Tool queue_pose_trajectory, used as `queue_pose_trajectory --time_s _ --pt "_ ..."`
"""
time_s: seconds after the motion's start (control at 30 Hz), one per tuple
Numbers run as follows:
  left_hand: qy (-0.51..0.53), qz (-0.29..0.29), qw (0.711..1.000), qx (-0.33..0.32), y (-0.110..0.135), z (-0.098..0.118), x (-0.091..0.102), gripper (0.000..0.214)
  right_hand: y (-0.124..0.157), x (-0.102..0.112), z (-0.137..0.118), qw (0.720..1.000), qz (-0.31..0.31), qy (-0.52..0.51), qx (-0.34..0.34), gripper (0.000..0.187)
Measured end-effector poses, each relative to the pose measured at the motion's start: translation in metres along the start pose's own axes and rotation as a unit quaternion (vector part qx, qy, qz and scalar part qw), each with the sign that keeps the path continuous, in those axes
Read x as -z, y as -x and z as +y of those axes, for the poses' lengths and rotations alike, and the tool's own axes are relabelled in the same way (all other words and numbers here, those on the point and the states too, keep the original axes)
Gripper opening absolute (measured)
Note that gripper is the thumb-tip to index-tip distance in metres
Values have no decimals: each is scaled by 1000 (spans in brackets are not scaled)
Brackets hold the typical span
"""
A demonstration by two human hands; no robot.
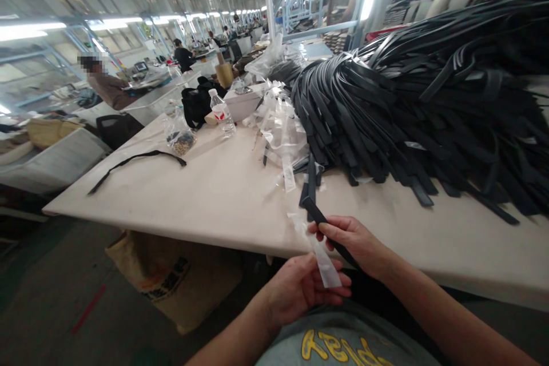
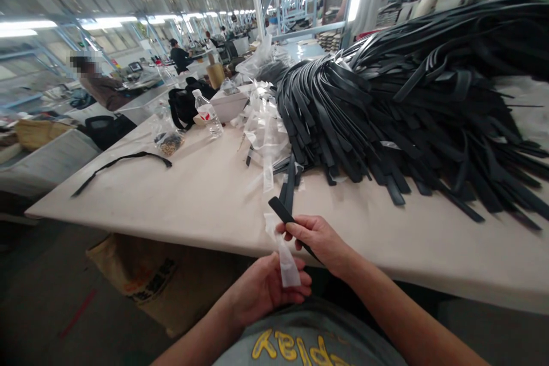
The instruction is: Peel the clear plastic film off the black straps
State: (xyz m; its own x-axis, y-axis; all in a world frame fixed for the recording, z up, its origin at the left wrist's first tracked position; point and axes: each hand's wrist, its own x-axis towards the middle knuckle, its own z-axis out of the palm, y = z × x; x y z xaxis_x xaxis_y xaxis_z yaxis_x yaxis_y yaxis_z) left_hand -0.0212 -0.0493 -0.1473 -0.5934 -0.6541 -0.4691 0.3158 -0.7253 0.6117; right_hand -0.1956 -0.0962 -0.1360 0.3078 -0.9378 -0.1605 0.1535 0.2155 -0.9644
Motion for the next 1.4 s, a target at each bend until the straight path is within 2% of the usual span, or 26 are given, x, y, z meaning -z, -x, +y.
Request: queue_pose_trajectory --time_s 0.07,0.13,0.23,0.3,0.4,0.5,0.67,0.77,0.83,0.87,0.9,0.93,0.97,1.0,1.07,1.1,1.13,1.17,1.2,1.27,1.3,1.37,1.4 --pt "83 -62 994 26 -3 -2 -5 48 0 -1 4 1000 -2 -17 -6 46" --pt "143 -105 984 21 -5 -4 -8 46 1 -2 7 999 -3 -35 -12 44" --pt "200 -133 971 17 -7 -7 -9 44 3 -2 8 998 8 -66 -17 43" --pt "215 -126 968 20 -9 -11 -9 40 4 -2 9 997 18 -80 -16 43" --pt "217 -81 973 20 -12 -14 -9 31 4 -3 10 996 26 -81 -13 42" --pt "205 -45 978 12 -13 -12 -11 32 3 -3 10 998 19 -62 -3 42" --pt "149 -54 987 -3 -10 -7 -18 33 2 -5 5 1000 6 -11 18 45" --pt "76 -54 995 31 -7 6 -14 28 2 -6 2 999 15 5 32 45" --pt "29 -15 999 37 0 36 -5 22 2 -3 2 999 36 -1 35 46" --pt "13 21 1000 20 6 61 0 18 3 0 2 998 50 -12 34 47" --pt "11 74 997 -29 15 92 6 12 4 3 4 997 65 -27 32 48" --pt "20 132 986 -97 28 129 11 15 6 7 5 996 77 -44 27 50" --pt "37 188 965 -181 43 168 16 23 9 12 7 994 90 -60 21 51" --pt "60 238 929 -276 62 208 20 28 13 17 10 992 103 -73 13 52" --pt "83 292 839 -452 102 278 24 36 21 27 16 988 126 -86 -9 55" --pt "76 282 802 -521 121 303 24 44 25 32 19 987 134 -84 -20 56" --pt "64 257 776 -573 137 319 24 45 29 35 22 987 139 -79 -30 57" --pt "62 242 754 -607 147 325 22 41 33 38 25 987 140 -69 -38 57" --pt "66 231 744 -623 151 322 21 38 36 39 27 988 136 -54 -44 57" --pt "99 250 758 -594 138 292 21 34 39 36 30 992 113 -13 -57 59" --pt "120 262 783 -551 124 267 23 37 40 32 30 994 92 11 -62 61" --pt "172 279 847 -418 87 208 30 42 40 22 28 995 36 67 -72 64" --pt "198 286 866 -360 68 177 33 44 40 16 26 992 6 97 -76 65"
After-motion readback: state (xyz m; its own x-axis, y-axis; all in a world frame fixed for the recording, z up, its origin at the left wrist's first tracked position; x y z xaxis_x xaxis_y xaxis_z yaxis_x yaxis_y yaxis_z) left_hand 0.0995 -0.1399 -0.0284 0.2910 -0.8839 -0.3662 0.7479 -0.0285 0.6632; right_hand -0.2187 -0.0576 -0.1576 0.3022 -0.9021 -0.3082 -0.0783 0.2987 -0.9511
